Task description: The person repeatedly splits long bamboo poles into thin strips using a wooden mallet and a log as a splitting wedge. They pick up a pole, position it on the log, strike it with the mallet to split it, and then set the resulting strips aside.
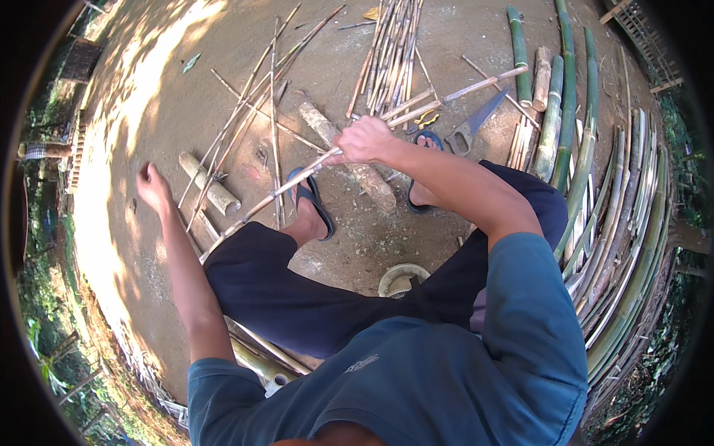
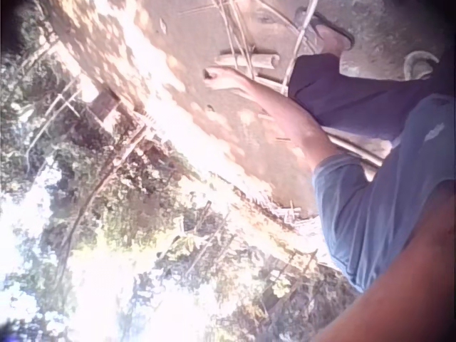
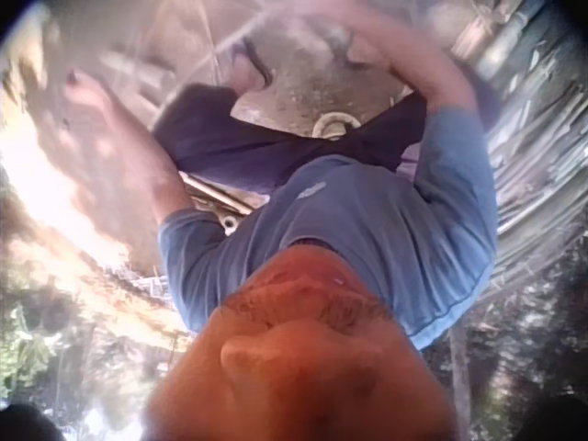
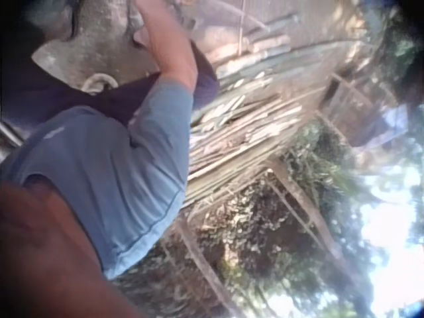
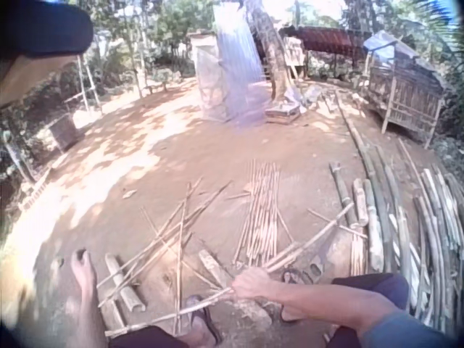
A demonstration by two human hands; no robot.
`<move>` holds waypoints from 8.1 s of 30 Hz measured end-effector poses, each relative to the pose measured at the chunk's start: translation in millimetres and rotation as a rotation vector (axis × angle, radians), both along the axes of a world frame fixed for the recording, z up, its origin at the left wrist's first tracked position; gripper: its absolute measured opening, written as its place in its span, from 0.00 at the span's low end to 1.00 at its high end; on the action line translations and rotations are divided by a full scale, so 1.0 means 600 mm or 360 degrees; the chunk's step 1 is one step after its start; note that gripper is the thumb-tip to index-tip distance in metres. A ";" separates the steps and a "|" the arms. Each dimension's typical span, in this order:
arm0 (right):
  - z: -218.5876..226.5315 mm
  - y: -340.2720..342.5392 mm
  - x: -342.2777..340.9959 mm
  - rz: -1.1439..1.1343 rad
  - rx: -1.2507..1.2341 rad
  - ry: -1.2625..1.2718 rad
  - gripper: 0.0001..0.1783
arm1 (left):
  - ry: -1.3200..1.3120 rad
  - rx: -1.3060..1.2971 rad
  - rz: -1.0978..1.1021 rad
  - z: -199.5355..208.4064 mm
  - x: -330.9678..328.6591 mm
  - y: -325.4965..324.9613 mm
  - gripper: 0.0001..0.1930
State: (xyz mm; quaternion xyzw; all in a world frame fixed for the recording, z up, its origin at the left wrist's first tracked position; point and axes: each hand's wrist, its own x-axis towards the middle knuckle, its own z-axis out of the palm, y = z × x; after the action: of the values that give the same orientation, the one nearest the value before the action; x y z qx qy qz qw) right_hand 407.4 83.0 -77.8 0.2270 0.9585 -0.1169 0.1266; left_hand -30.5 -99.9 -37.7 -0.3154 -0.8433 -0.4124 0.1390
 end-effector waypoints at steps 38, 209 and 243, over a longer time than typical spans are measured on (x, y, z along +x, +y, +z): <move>-0.359 0.040 -0.023 0.0908 -0.0506 0.0382 0.16 | -0.0941 -0.1791 -0.0651 -0.534 0.284 0.236 0.27; -0.215 -0.157 0.101 -0.1488 -0.0581 0.0977 0.06 | -0.0969 -0.1932 -0.0789 -0.554 0.352 0.287 0.16; -0.267 -0.181 0.118 -0.1381 -0.0521 0.1137 0.04 | -0.0870 -0.1938 -0.0725 -0.563 0.349 0.283 0.17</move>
State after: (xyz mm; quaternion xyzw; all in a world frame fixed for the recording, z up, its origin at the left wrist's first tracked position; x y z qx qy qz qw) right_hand 478.4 -25.5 -237.7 0.5228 0.7306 -0.3739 -0.2304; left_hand 178.6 70.1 -375.4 -0.3910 -0.8418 0.0495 -0.3689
